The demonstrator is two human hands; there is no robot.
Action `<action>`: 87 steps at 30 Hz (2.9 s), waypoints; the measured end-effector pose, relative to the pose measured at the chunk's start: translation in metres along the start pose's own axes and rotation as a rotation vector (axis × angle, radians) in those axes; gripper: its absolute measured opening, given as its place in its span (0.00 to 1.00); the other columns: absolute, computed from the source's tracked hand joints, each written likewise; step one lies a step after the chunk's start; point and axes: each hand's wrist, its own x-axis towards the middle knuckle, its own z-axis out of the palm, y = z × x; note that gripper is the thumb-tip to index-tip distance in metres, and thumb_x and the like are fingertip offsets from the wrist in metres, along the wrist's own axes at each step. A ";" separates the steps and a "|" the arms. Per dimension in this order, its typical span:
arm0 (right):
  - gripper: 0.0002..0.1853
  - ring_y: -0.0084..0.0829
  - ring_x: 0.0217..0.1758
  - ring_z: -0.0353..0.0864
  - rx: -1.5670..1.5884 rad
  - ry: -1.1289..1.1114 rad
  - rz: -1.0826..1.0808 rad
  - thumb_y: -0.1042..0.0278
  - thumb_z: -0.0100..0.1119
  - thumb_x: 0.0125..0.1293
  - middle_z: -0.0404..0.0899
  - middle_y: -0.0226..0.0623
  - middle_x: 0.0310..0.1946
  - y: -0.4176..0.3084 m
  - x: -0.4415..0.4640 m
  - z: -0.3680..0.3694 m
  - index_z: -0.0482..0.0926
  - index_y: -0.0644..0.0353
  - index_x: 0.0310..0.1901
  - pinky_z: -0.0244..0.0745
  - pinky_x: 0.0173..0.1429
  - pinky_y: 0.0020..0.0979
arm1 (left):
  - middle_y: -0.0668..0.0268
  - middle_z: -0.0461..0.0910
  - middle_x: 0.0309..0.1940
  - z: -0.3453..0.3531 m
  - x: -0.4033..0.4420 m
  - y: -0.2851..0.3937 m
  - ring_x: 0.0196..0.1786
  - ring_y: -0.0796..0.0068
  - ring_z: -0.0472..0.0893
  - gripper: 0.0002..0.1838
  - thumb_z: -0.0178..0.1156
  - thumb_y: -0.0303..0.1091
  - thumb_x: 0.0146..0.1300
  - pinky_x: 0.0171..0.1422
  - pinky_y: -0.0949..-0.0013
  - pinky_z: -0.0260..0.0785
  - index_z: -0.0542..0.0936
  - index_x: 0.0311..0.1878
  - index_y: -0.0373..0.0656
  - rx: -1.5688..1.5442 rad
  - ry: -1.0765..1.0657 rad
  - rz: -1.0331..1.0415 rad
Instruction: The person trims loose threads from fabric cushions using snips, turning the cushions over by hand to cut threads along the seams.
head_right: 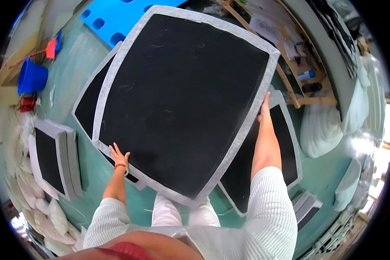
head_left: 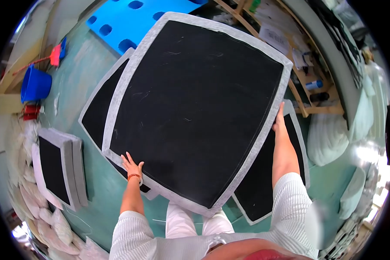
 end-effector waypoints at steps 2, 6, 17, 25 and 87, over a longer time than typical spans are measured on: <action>0.52 0.42 0.59 0.67 0.054 -0.049 0.013 0.18 0.42 0.44 0.69 0.42 0.57 0.003 0.003 -0.001 0.66 0.56 0.60 0.61 0.61 0.47 | 0.56 0.27 0.70 -0.003 -0.001 0.002 0.69 0.39 0.43 0.51 0.61 0.42 0.55 0.71 0.52 0.43 0.33 0.69 0.57 -0.038 -0.019 -0.015; 0.47 0.44 0.57 0.68 0.065 -0.152 0.073 0.22 0.46 0.47 0.69 0.41 0.56 0.005 0.015 -0.012 0.67 0.56 0.58 0.64 0.59 0.49 | 0.59 0.25 0.70 0.003 0.004 -0.007 0.69 0.40 0.41 0.52 0.63 0.47 0.52 0.71 0.53 0.47 0.35 0.70 0.58 -0.032 -0.011 -0.028; 0.25 0.35 0.45 0.77 -0.040 -0.106 -0.192 0.49 0.53 0.60 0.77 0.38 0.44 -0.018 -0.082 0.018 0.72 0.62 0.51 0.76 0.48 0.38 | 0.60 0.24 0.70 0.015 0.018 -0.031 0.70 0.42 0.40 0.53 0.62 0.49 0.52 0.70 0.53 0.49 0.32 0.69 0.60 -0.105 -0.068 0.013; 0.23 0.33 0.45 0.77 -0.127 -0.018 -0.667 0.51 0.52 0.62 0.77 0.36 0.42 -0.022 -0.240 0.102 0.72 0.61 0.50 0.76 0.47 0.35 | 0.60 0.25 0.70 0.025 0.042 -0.091 0.69 0.38 0.42 0.52 0.62 0.50 0.52 0.70 0.50 0.47 0.35 0.70 0.59 -0.272 -0.100 0.103; 0.32 0.33 0.23 0.74 -0.581 -0.420 -1.586 0.44 0.70 0.42 0.76 0.38 0.21 0.123 -0.675 0.481 0.74 0.69 0.35 0.69 0.30 0.29 | 0.46 0.75 0.41 -0.424 -0.157 -0.282 0.45 0.44 0.73 0.20 0.50 0.46 0.63 0.46 0.53 0.65 0.70 0.45 0.36 -0.664 1.125 0.176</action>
